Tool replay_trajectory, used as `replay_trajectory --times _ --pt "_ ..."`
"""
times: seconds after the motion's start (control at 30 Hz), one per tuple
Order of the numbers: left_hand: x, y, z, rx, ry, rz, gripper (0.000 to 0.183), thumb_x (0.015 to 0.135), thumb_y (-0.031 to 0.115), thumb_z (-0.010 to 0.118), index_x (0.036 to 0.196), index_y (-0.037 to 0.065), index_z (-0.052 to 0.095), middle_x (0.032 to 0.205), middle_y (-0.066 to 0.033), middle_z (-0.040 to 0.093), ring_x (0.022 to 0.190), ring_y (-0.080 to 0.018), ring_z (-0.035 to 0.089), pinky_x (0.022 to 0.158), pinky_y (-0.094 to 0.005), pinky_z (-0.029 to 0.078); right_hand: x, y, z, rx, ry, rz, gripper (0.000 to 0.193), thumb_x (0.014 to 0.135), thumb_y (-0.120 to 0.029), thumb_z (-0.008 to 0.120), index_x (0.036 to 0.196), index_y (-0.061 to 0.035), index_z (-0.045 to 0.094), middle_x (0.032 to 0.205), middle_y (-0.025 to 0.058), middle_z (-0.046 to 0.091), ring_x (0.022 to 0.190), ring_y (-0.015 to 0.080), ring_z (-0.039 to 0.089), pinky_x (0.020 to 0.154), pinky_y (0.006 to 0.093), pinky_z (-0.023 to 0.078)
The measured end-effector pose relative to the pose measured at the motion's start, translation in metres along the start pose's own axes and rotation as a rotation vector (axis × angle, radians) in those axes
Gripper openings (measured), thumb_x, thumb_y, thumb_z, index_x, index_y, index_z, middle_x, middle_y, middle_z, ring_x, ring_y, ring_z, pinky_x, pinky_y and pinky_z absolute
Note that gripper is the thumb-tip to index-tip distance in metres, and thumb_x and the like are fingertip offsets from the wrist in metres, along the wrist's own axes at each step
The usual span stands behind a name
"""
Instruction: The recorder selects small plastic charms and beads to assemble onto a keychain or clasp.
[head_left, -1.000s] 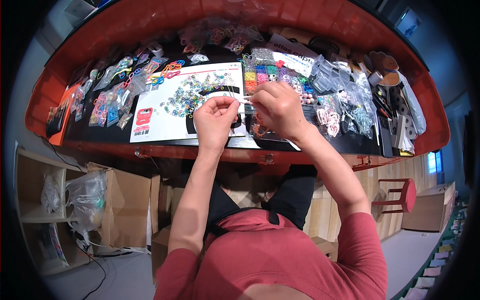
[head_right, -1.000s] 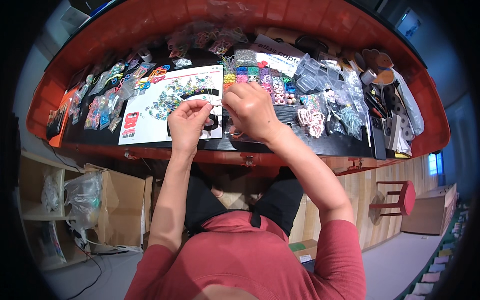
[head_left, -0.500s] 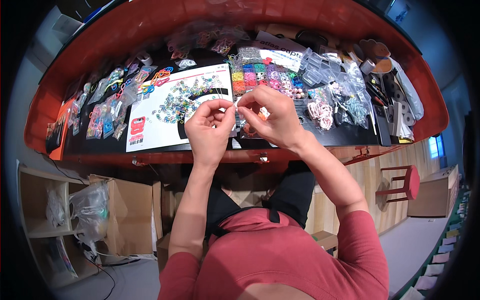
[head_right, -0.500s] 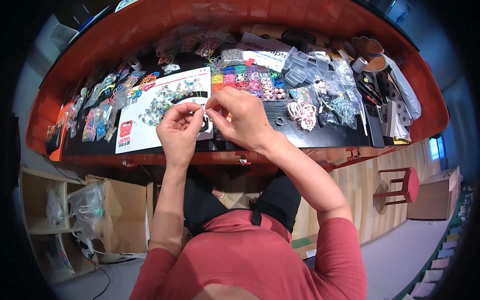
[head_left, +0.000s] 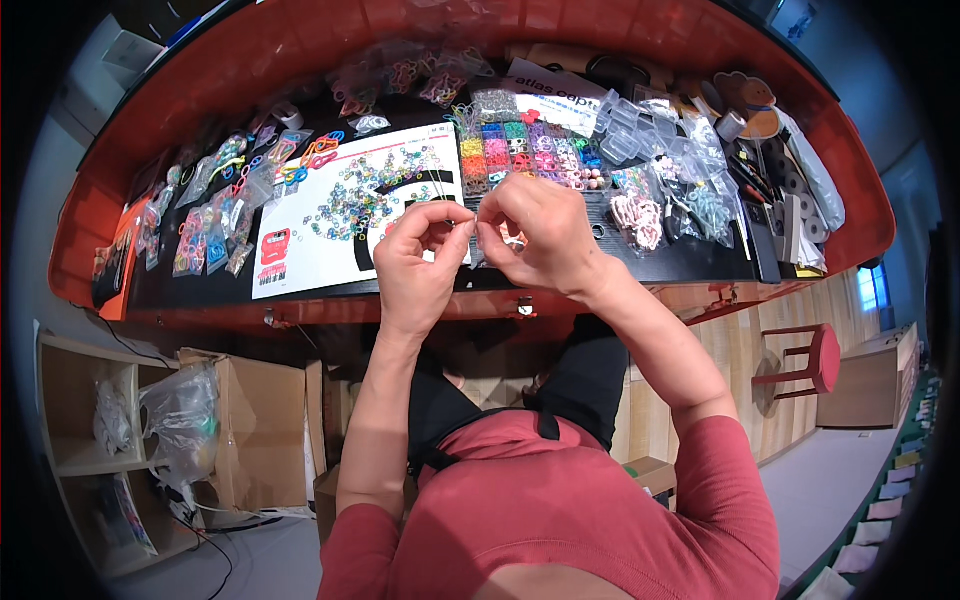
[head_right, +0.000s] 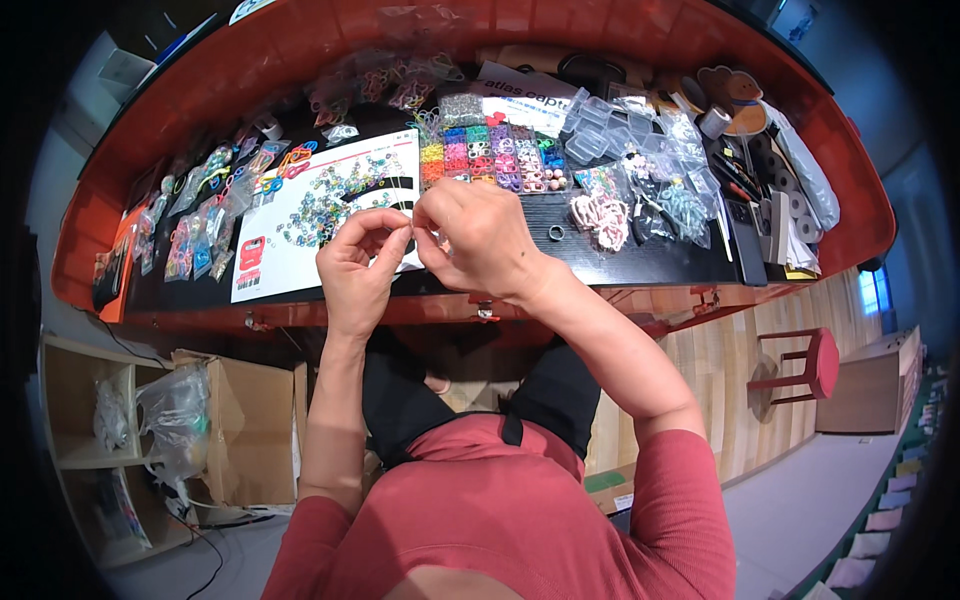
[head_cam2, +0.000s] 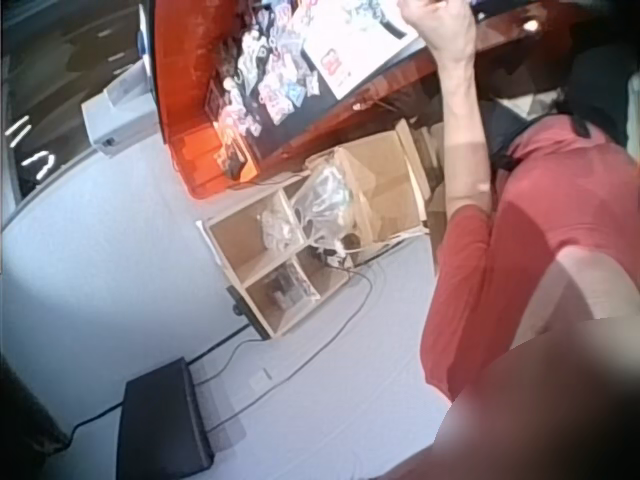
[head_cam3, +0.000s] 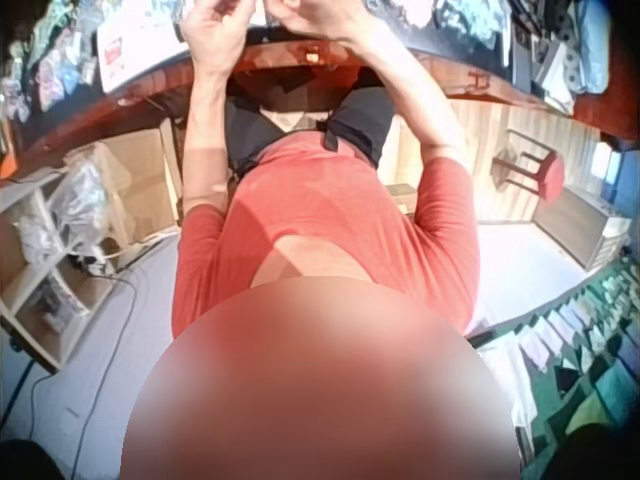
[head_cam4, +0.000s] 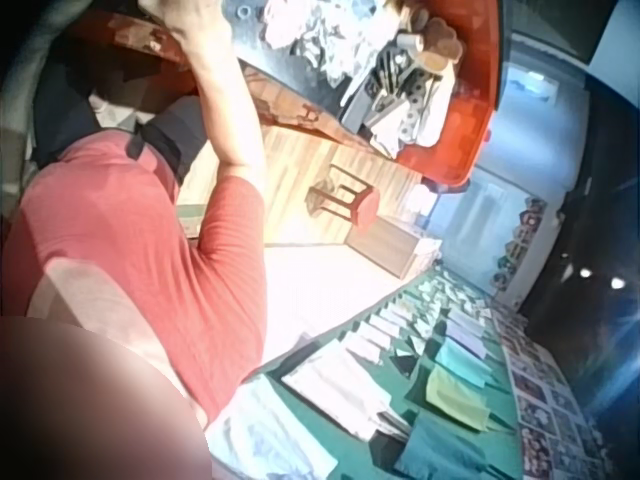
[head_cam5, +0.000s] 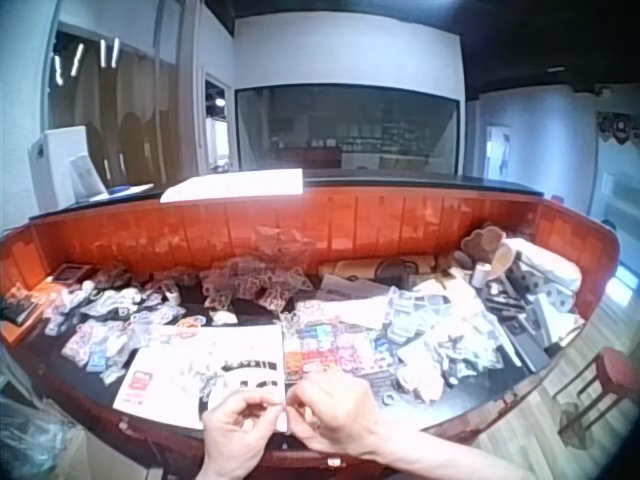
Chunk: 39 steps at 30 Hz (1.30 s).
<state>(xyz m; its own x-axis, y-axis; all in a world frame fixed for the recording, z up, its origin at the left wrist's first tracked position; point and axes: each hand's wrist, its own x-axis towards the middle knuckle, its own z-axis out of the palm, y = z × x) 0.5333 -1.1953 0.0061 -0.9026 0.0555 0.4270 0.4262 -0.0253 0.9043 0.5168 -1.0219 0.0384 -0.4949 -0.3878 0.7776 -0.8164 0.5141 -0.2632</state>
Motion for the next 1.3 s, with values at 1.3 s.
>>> replay_trajectory --times 1.3 --pt "-0.009 0.000 0.017 -0.205 0.176 -0.110 0.017 0.088 -0.001 0.068 0.103 -0.003 0.063 0.091 -0.0067 0.068 0.079 -0.0075 0.063 0.068 -0.0195 0.050 -0.025 -0.011 0.004 0.403 0.037 0.456 0.021 0.079 -0.004 0.071 0.098 -0.0013 0.063 0.094 0.0071 0.060 0.061 0.0094 0.058 0.054 0.0229 0.046"
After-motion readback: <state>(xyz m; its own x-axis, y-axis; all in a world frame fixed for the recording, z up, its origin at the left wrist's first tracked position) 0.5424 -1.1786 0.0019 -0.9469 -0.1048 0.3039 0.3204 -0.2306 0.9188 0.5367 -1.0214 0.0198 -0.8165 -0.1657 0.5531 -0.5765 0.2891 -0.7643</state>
